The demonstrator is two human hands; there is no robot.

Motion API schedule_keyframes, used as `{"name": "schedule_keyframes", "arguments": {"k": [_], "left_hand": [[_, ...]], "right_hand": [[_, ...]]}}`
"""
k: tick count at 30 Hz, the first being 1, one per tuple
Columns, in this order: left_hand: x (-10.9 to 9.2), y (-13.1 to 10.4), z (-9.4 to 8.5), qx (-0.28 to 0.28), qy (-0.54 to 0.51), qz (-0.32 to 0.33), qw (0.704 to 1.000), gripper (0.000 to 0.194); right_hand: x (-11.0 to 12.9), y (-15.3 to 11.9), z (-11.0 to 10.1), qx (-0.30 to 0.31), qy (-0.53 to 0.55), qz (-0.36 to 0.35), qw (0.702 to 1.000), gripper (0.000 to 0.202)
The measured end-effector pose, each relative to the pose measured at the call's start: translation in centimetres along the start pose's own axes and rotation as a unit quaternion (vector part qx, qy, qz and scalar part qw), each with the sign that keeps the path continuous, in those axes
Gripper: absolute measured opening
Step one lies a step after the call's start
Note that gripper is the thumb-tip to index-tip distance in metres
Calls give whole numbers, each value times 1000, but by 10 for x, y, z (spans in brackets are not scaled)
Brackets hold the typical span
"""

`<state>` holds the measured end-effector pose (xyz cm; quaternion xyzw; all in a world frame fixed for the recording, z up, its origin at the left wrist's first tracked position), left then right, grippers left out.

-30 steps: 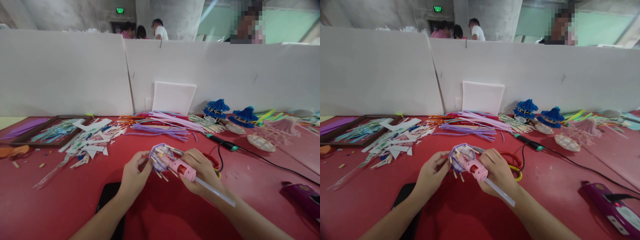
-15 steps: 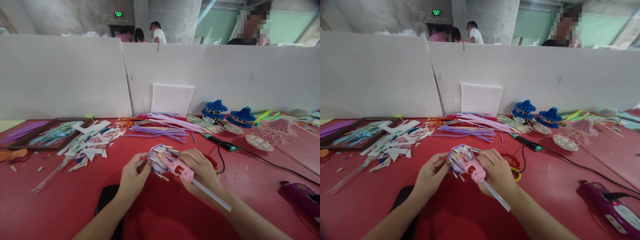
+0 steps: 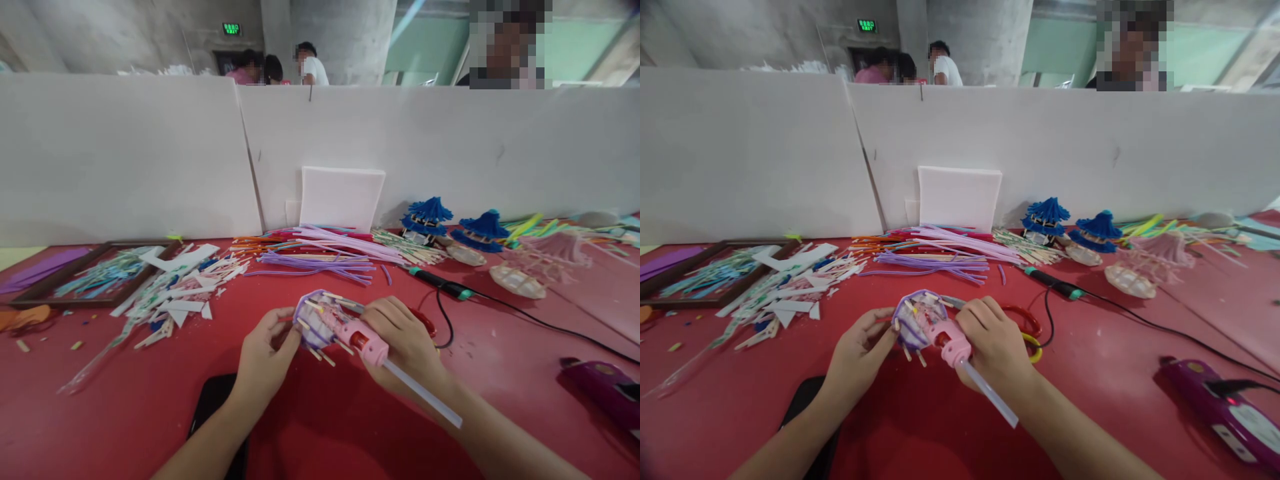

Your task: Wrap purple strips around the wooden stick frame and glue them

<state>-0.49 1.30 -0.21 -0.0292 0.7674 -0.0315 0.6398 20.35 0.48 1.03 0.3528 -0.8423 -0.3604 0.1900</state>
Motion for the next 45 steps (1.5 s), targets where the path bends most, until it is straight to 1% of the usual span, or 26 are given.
{"name": "schedule_keyframes", "arguments": {"k": [7, 17, 22, 25, 29, 31, 33, 35, 37, 39, 40, 41, 43, 45], "left_hand": [[1, -1, -1, 0, -13, 1, 1000, 25], [2, -1, -1, 1, -22, 3, 1000, 24], [2, 0, -1, -4, -21, 5, 1000, 24], [2, 0, 0, -1, -25, 4, 1000, 24], [3, 2, -1, -14, -27, -15, 999, 28], [4, 3, -3, -25, -35, -41, 998, 31], [5, 5, -4, -35, -59, -81, 994, 34], [4, 6, -5, -52, -95, -121, 987, 33], [3, 7, -5, -73, -132, -143, 978, 30], [2, 8, -6, -91, -166, -150, 970, 28], [2, 9, -6, -96, -182, -152, 967, 28], [1, 9, -6, -100, -197, -154, 963, 28], [0, 10, -6, -108, -221, -152, 957, 31], [-1, 10, -6, -112, -235, -146, 954, 33]], "right_hand": [[-1, -1, -1, 18, -12, 11, 1000, 12], [-1, -1, -3, 25, -14, 31, 999, 11], [-2, 0, -3, 24, -25, 26, 999, 7], [-2, 0, -3, 22, -34, 39, 998, 8], [-3, -1, -1, 15, -28, 48, 998, 14], [-6, -1, -1, 7, -9, 30, 999, 17], [-11, 1, -6, 15, 27, -4, 999, 19], [-19, 4, -15, 44, 72, -47, 995, 20], [-33, 5, -29, 78, 93, -60, 991, 18], [-52, 0, -45, 118, 65, -15, 991, 17], [-64, -6, -52, 140, 34, 24, 989, 16], [-77, -15, -59, 162, 15, 46, 986, 19], [-106, -40, -71, 196, -23, 103, 975, 36], [-133, -67, -79, 228, -51, 148, 961, 43]]}}
Point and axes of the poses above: each hand's wrist, its own y-axis towards the middle knuckle, its own z-axis out of the palm, x = y × z, the point moved 1 cm from there along y, towards the middle knuckle, and after that the axes turned 8 degrees about -z, right-handed, at the moved point
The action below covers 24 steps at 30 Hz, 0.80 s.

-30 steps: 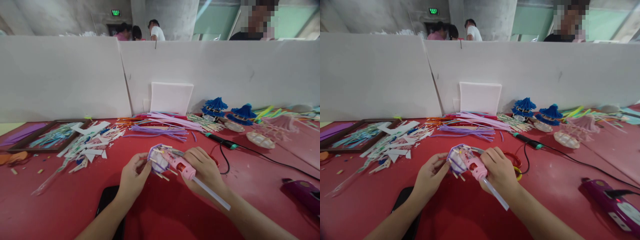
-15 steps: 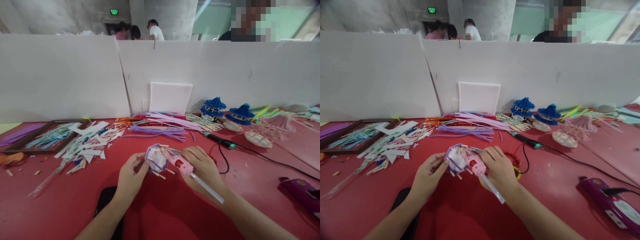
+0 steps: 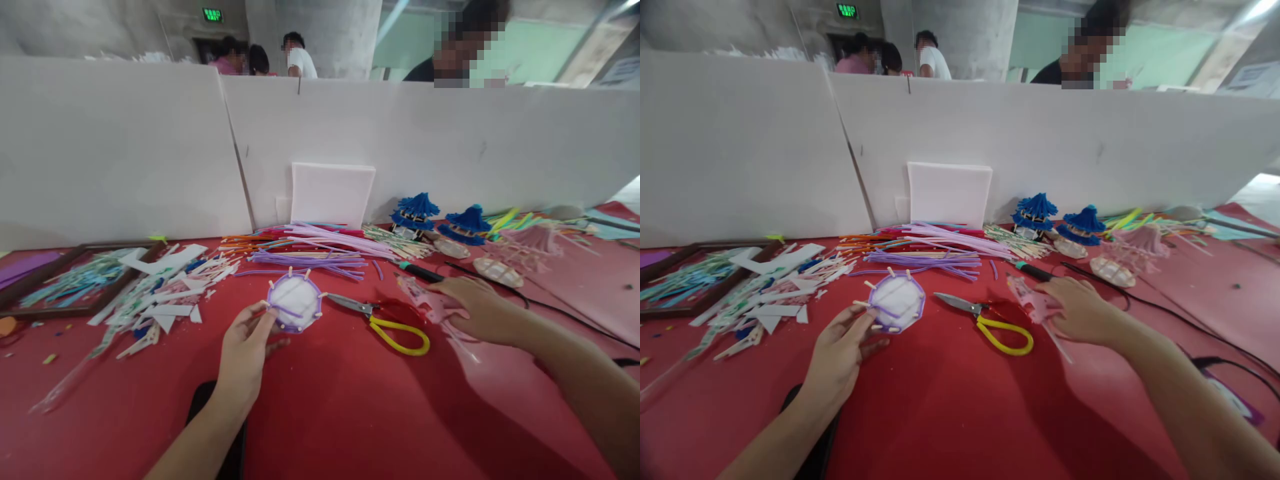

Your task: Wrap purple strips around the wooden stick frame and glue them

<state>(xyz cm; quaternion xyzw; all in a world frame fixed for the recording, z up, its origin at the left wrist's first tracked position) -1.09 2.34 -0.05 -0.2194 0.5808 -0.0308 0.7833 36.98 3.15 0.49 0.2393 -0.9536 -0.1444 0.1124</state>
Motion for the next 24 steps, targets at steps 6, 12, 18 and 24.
{"name": "schedule_keyframes", "arguments": {"k": [6, 12, 18, 24], "left_hand": [[0, -2, 4, 9, -8, -2, 1000, 33], [2, -7, 3, 30, 76, 51, 995, 32], [3, -9, -1, 59, 128, 109, 984, 34], [4, -5, 0, 71, 135, 117, 981, 34]], "right_hand": [[-9, -6, -5, 28, -34, 19, 999, 51], [134, 63, -36, -85, 71, -136, 984, 23], [210, 101, -11, 24, 51, -149, 987, 13], [206, 114, 12, 93, 56, -82, 991, 12]]}}
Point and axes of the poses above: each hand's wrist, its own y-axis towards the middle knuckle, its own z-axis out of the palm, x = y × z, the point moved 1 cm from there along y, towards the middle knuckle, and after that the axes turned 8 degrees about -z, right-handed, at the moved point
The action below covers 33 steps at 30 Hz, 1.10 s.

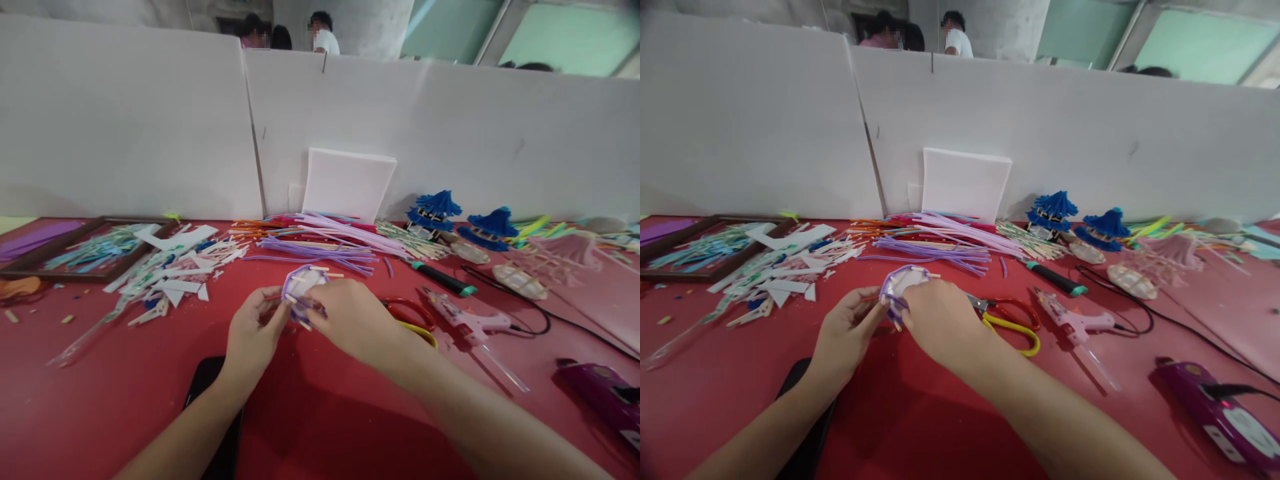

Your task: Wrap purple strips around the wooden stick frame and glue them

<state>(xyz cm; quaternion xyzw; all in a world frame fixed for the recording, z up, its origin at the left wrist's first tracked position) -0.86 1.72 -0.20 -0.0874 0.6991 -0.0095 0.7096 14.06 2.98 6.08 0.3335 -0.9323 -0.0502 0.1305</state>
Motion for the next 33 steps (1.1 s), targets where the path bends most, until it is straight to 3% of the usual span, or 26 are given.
{"name": "schedule_keyframes", "arguments": {"k": [7, 15, 20, 25, 33], "left_hand": [[0, -1, 0, 12, 19, 21, 1000, 32], [-1, -4, 1, 22, 31, 18, 999, 32], [0, -5, 1, 32, 30, 13, 999, 34], [1, -7, 1, 33, 29, 8, 999, 32], [1, -10, 3, 74, 32, -21, 997, 28]], "right_hand": [[1, 0, 1, -55, 11, 30, 998, 15], [0, 0, 4, -16, -37, 24, 999, 16], [-2, 0, 10, -47, -52, 27, 997, 14], [-2, -1, 14, -94, -39, -10, 995, 15], [-9, -3, 14, -102, -50, -69, 991, 16]]}}
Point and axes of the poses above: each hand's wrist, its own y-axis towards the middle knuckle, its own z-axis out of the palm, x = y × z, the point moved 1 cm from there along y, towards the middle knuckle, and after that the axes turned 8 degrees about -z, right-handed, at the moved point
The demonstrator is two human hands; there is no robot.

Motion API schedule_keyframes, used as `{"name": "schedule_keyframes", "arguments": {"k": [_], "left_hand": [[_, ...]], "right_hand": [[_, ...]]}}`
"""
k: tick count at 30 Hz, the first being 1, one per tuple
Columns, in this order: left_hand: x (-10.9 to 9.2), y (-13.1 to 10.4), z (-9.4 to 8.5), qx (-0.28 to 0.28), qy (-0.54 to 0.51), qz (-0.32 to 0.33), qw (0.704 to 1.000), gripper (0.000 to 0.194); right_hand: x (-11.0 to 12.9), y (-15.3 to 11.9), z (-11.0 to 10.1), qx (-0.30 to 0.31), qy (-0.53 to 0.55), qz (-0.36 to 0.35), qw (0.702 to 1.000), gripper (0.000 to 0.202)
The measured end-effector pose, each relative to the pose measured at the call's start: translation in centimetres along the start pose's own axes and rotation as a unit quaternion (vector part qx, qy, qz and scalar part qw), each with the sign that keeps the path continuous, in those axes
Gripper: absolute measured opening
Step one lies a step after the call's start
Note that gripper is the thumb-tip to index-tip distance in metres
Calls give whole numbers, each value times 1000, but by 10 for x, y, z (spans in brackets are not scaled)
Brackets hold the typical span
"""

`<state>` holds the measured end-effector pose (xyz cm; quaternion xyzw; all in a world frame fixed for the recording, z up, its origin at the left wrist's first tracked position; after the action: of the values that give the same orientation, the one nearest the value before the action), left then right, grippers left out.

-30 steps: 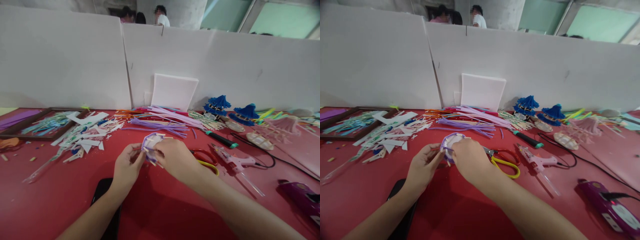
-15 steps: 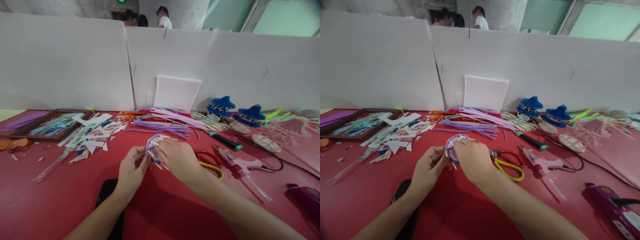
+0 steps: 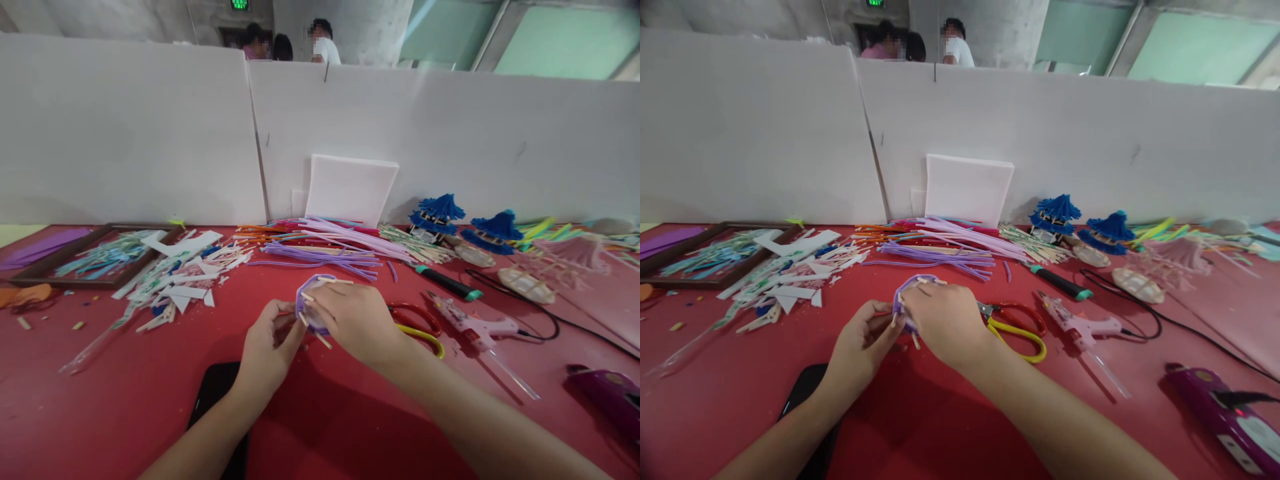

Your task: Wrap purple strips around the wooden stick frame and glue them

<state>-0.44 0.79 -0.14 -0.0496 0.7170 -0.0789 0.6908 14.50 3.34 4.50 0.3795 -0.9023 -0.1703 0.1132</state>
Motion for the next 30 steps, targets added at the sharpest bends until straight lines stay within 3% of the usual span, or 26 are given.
{"name": "schedule_keyframes", "arguments": {"k": [3, 8, 12, 15, 18, 23, 30], "left_hand": [[2, 1, 0, 13, 9, -1, 1000, 29], [8, 1, 0, 64, 55, 20, 996, 41], [6, -1, -1, 89, 42, 21, 995, 45], [2, 0, -3, 65, 47, 8, 997, 39], [-1, 3, -4, 45, 85, 38, 995, 34], [-2, 2, 0, 80, 79, 1, 994, 33], [-4, 0, 2, 75, 73, 3, 995, 29]], "right_hand": [[-4, 0, -2, 15, -6, -12, 1000, 12], [-5, 3, -11, 103, -27, -65, 992, 8], [-7, 5, -15, 130, -44, -57, 989, 8], [-8, 5, -15, 140, -54, -59, 987, 10], [-9, 5, -15, 144, -62, -68, 985, 10], [-12, 4, -18, 155, -60, -80, 983, 11], [-11, 6, -21, 143, -37, -90, 985, 17]]}}
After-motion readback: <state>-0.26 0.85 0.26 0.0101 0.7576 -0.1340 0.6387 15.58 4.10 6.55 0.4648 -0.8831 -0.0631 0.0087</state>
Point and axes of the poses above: each hand's wrist, its own y-axis towards the middle knuckle, its own z-axis out of the palm, x = y × z, the point moved 1 cm from there along y, towards the middle knuckle, and after that the axes turned 8 degrees about -z, right-handed, at the moved point
